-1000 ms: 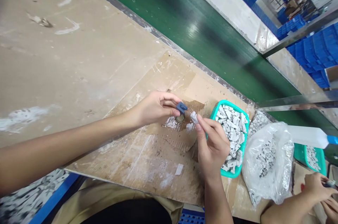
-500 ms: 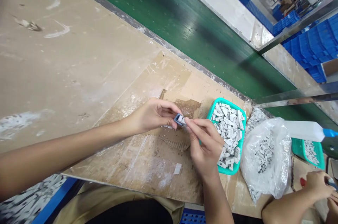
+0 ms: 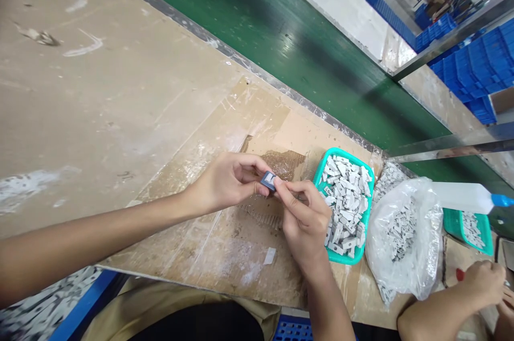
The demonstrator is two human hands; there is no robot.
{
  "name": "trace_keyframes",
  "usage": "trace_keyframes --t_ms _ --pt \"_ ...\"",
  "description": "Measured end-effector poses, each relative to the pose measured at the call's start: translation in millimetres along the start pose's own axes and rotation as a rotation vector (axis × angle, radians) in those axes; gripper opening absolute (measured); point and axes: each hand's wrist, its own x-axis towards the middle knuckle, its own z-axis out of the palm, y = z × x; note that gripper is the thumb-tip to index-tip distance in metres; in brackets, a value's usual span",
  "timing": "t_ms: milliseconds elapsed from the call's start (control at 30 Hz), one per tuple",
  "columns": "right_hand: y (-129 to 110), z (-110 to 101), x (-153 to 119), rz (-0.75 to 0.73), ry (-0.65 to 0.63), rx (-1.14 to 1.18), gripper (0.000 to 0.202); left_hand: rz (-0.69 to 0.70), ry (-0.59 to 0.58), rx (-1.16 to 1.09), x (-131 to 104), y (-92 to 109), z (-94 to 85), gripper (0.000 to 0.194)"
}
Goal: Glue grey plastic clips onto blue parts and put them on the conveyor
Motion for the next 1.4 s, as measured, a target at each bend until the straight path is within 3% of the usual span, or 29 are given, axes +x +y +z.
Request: trace_keyframes --t_ms 467,567,700,833,1000,1167,1267,1333,1400 --pt "3 2 4 0.071 -0.144 0.067 0.051 -0.039 0.039 0.133 7 7 -6.3 0.020" --pt "3 -3 3 0.136 -0.020 0.071 0.049 -0.042 0.044 -0.058 8 12 -9.9 0.029" --pt "9 -7 -1 0.212 0.222 0.113 0.036 -0.191 -0.010 -0.381 9 19 -20.1 0.021" --pt "14 -6 -4 0.268 0.254 0.172 0.032 -0.276 0.027 -0.527 11 19 -27.8 0.029" --pt "9 -7 -3 0.339 0.325 0.229 0.034 -0.315 0.010 -0.587 12 19 -29.8 0.022" --pt "7 -15 6 0.568 0.575 0.493 0.039 -0.323 0.023 -0.571 12 22 -30.3 0.021" --pt "13 -25 12 0.622 0.679 0.660 0.043 -0.290 0.031 -0.557 13 24 -30.9 0.027" --pt "19 -34 13 0.610 0.681 0.655 0.041 -0.262 0.039 -0.550 14 24 -32.3 0.036" --pt "24 -45 12 0.594 0.602 0.509 0.036 -0.241 0.059 -0.536 17 25 -34.1 0.043"
